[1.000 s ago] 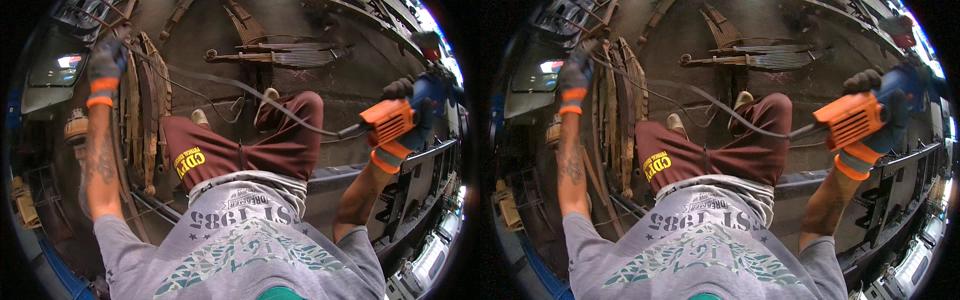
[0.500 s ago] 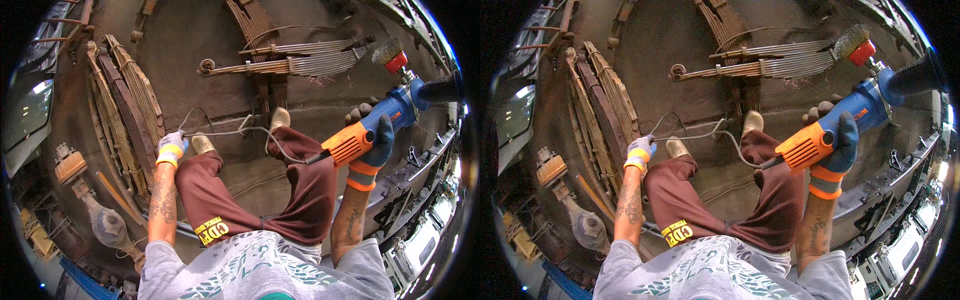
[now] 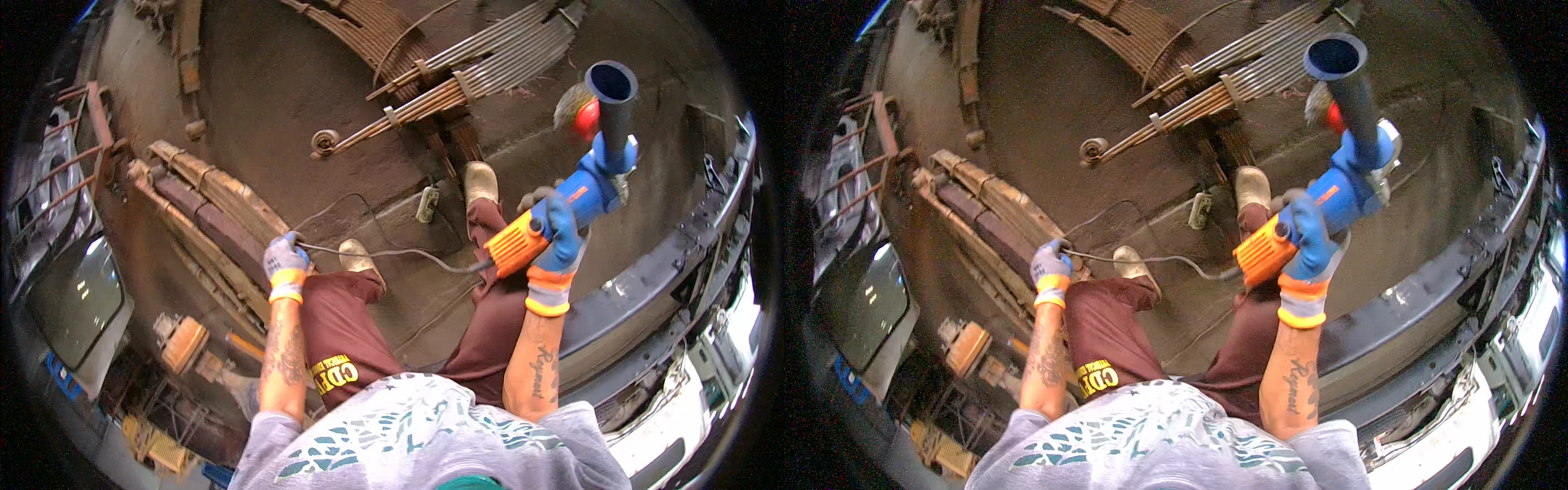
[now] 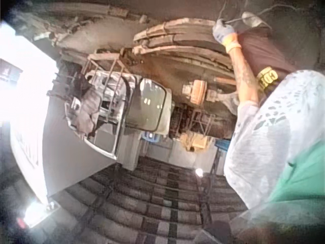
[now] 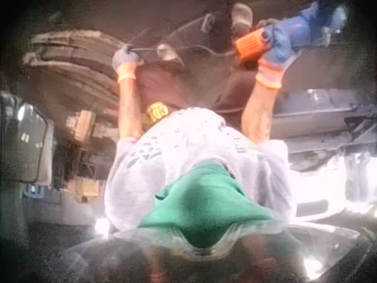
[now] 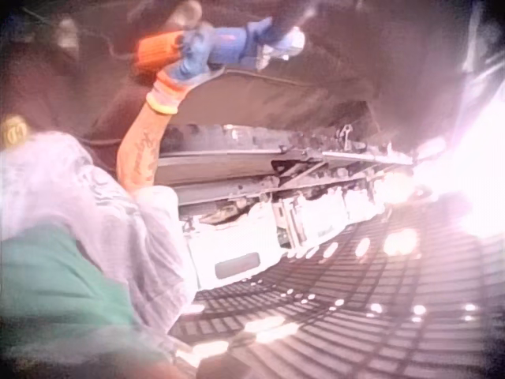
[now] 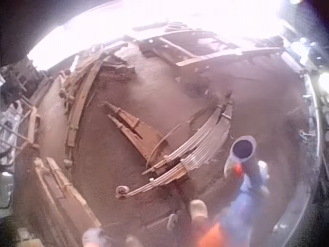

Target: The person uses an angle grinder to smooth and deburr a bundle of metal rods. They reposition the rods and the grinder multiple times to access different sections of the bundle.

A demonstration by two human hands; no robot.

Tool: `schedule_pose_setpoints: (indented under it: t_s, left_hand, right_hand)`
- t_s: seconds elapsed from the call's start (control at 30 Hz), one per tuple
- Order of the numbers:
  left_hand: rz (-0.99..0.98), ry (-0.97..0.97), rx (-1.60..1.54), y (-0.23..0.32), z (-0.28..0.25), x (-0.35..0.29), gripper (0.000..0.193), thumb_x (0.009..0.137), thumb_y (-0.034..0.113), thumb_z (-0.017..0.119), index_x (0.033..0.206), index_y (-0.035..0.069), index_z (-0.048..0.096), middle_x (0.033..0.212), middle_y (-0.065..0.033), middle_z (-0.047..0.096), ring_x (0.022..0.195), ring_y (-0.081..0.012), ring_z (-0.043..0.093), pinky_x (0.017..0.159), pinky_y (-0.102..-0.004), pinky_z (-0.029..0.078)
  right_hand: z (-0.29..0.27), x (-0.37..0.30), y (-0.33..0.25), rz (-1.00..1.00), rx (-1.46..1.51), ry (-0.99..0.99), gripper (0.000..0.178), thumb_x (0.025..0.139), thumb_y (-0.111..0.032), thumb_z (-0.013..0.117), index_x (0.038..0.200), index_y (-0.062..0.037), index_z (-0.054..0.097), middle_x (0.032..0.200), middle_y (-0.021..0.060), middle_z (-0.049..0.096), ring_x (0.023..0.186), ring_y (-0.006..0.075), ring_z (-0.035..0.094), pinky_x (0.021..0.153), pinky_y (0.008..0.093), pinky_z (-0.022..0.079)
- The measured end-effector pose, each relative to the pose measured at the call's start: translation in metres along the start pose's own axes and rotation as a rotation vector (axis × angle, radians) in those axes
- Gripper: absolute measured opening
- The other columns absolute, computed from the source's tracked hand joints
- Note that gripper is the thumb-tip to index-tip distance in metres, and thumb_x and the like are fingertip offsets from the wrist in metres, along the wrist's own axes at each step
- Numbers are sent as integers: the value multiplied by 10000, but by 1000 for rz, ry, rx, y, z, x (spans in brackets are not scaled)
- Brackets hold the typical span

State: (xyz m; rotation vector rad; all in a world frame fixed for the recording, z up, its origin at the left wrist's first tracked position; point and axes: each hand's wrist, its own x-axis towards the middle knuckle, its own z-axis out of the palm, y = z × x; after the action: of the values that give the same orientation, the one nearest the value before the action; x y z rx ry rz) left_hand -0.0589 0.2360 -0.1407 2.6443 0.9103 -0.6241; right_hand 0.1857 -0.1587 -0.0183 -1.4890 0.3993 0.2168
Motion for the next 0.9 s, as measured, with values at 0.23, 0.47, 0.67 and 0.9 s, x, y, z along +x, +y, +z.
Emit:
schedule_pose_setpoints:
  t_s: [0.23, 0.47, 0.67, 0.9]
  left_hand:
    - [10, -247, 188, 12, 25, 92, 461, 929, 181, 606, 1372, 286, 677, 1075, -187, 764, 963, -380, 736, 864, -483, 583]
    - [509, 84, -319, 79, 60, 90, 389, 951, 263, 681, 1335, 204, 694, 1060, -212, 748, 940, -410, 716, 845, -482, 576]
    - [742, 242, -264, 82, 71, 93, 445, 918, 307, 727, 1334, 157, 678, 1157, -163, 720, 1102, -370, 676, 986, -479, 526]
    - [616, 289, 45, 116, 117, 201, 805, 873, 471, 730, 1571, 157, 479, 1625, -168, 444, 1525, -387, 361, 1247, -536, 282]
  right_hand:
    - [46, 48, -32, -213, 378, -239, 470, 946, -129, 708, 1362, -10, 525, 1127, 184, 729, 991, 325, 729, 926, 474, 600]
    - [26, 74, 67, -12, 575, -330, 435, 971, -140, 680, 1361, -9, 537, 1109, 127, 693, 1012, 304, 706, 946, 478, 595]
    - [21, 42, 94, -8, 747, -136, 429, 940, -149, 723, 1306, -8, 547, 1075, 145, 700, 970, 305, 711, 917, 493, 607]
    - [3, 20, 109, -318, 715, -166, 441, 994, -195, 663, 1375, -11, 538, 1281, 181, 655, 1411, 416, 509, 1267, 601, 320]
